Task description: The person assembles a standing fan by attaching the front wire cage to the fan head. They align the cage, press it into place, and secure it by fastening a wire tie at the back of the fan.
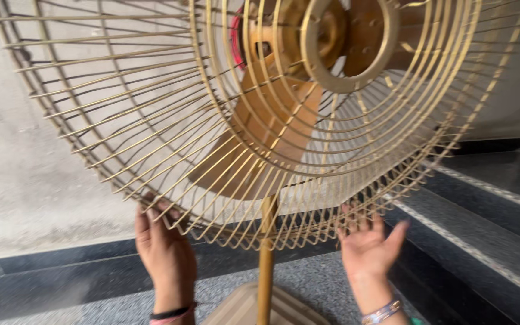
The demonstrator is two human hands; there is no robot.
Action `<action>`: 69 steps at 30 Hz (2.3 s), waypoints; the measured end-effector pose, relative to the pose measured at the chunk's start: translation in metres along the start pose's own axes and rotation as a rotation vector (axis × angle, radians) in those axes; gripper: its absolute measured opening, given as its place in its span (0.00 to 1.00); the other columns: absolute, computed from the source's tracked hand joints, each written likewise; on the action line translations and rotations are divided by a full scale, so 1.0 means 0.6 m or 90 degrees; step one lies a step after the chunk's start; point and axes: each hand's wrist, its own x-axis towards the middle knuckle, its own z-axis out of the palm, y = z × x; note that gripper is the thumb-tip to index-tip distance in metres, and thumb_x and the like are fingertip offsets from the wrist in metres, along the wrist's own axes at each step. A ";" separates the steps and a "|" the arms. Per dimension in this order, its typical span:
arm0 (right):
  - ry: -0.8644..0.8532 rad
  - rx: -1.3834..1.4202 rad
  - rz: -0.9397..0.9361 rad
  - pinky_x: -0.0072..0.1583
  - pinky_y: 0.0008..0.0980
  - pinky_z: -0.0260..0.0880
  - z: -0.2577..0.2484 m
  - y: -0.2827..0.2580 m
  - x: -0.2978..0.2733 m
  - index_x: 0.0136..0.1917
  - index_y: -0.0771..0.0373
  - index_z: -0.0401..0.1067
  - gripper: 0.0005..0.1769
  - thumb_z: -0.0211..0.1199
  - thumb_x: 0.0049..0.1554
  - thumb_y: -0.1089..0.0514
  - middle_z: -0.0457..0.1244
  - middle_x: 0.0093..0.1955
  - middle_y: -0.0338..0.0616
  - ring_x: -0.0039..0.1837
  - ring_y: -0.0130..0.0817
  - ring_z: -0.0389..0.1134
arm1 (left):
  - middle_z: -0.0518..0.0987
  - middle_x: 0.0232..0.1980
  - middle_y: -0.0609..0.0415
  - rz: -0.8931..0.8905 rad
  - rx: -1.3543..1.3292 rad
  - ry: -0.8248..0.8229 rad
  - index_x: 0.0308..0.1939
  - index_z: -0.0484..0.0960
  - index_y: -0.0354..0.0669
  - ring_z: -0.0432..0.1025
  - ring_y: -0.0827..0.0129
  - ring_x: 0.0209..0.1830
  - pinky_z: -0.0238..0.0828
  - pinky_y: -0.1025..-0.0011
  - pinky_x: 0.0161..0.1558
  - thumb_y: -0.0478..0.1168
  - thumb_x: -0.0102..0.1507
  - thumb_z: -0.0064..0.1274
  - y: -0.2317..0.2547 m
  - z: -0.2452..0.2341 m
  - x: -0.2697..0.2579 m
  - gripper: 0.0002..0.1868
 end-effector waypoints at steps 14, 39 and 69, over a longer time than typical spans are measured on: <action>-0.126 -0.092 -0.021 0.72 0.62 0.50 -0.049 0.004 0.050 0.78 0.59 0.52 0.52 0.46 0.56 0.21 0.54 0.72 0.49 0.74 0.44 0.55 | 0.80 0.55 0.52 0.049 0.052 0.041 0.68 0.71 0.41 0.75 0.74 0.47 0.74 0.76 0.46 0.36 0.77 0.43 -0.002 -0.003 -0.002 0.15; -0.287 -0.007 0.152 0.73 0.53 0.57 -0.077 0.008 -0.007 0.66 0.54 0.64 0.18 0.56 0.65 0.49 0.59 0.76 0.43 0.68 0.43 0.59 | 0.80 0.45 0.57 0.036 0.172 0.104 0.50 0.79 0.41 0.73 0.76 0.41 0.68 0.79 0.38 0.42 0.76 0.53 0.009 -0.010 -0.021 0.08; -0.642 -0.762 -0.503 0.67 0.46 0.68 0.054 0.147 -0.179 0.60 0.64 0.76 0.24 0.53 0.60 0.48 0.68 0.63 0.52 0.68 0.47 0.69 | 0.72 0.72 0.43 -0.148 0.397 -0.013 0.73 0.65 0.37 0.68 0.59 0.71 0.66 0.61 0.66 0.52 0.69 0.40 0.087 0.018 -0.012 0.32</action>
